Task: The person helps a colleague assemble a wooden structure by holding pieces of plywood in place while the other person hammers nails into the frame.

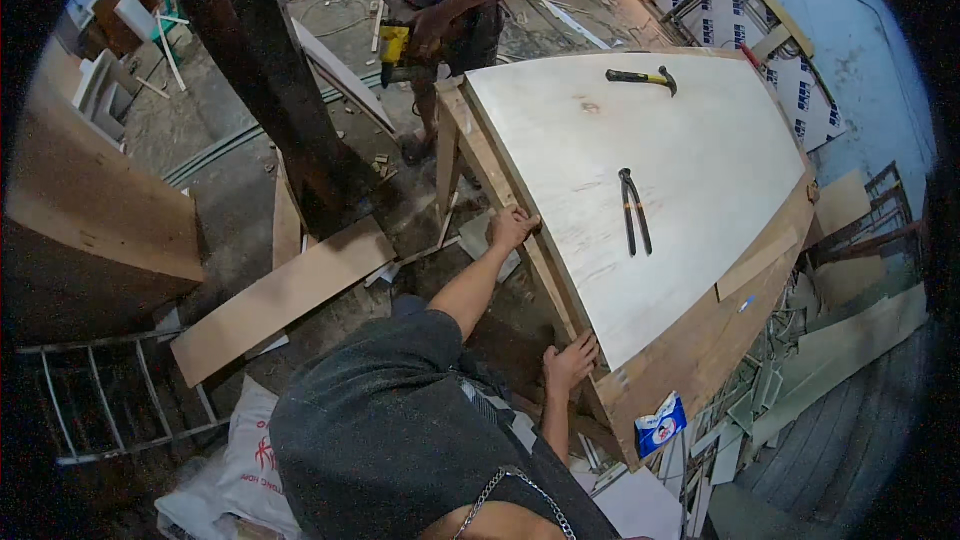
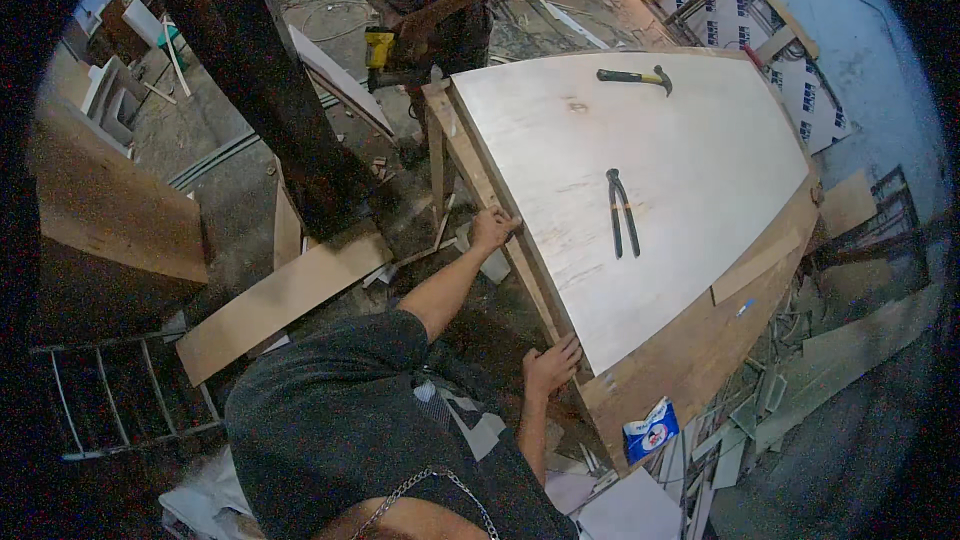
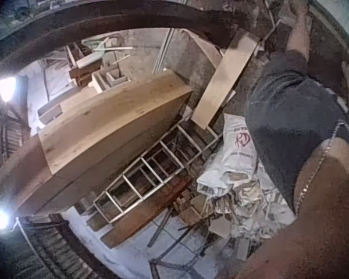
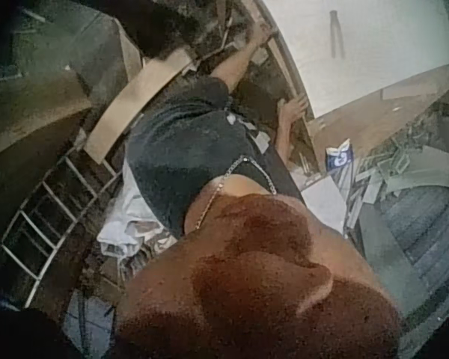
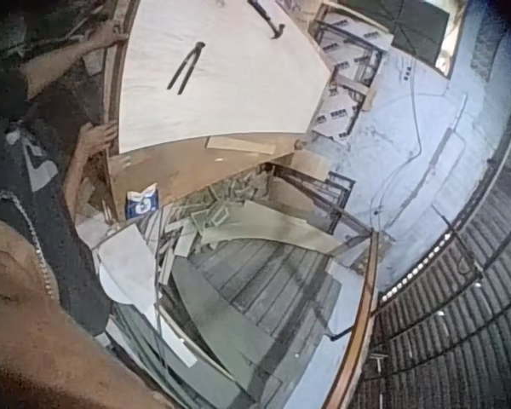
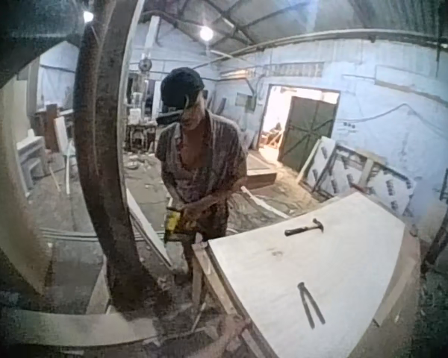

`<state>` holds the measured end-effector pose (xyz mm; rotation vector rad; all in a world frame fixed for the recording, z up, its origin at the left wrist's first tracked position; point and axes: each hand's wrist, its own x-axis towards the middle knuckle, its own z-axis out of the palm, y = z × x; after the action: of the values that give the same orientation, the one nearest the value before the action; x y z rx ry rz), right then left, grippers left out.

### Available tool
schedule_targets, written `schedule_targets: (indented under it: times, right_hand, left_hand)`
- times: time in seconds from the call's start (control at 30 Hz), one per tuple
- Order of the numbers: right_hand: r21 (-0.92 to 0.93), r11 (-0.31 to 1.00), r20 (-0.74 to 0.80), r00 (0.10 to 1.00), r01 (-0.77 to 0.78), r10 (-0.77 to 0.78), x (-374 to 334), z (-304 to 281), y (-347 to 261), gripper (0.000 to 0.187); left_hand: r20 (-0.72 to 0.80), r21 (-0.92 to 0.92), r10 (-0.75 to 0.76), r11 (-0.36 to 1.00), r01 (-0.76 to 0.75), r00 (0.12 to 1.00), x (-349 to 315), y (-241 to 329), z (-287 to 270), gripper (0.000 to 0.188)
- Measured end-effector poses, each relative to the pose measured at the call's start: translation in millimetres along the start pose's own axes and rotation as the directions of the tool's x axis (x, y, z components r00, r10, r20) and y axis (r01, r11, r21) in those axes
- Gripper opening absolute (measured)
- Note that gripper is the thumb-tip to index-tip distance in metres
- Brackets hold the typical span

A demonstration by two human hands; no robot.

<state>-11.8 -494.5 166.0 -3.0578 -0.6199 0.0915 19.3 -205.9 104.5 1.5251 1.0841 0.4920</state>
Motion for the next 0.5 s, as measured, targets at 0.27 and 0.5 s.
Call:
schedule_targets:
  times: [0.27, 0.5]
  right_hand:
    - [-0.043, 0.998, 0.0, 0.999, -0.045, 0.045, 1, -8, -1, 0.08]
    - [0.032, 0.997, 0.049, 0.997, -0.068, 0.066, 8, -5, 5, 0.082]
  left_hand:
    - [-0.024, -0.005, 0.082, 0.997, -0.083, 0.996, 1, 4, 12, 0.039]
    - [0.005, -0.047, 0.075, 0.996, -0.075, 0.997, 0, 16, 12, 0.033]
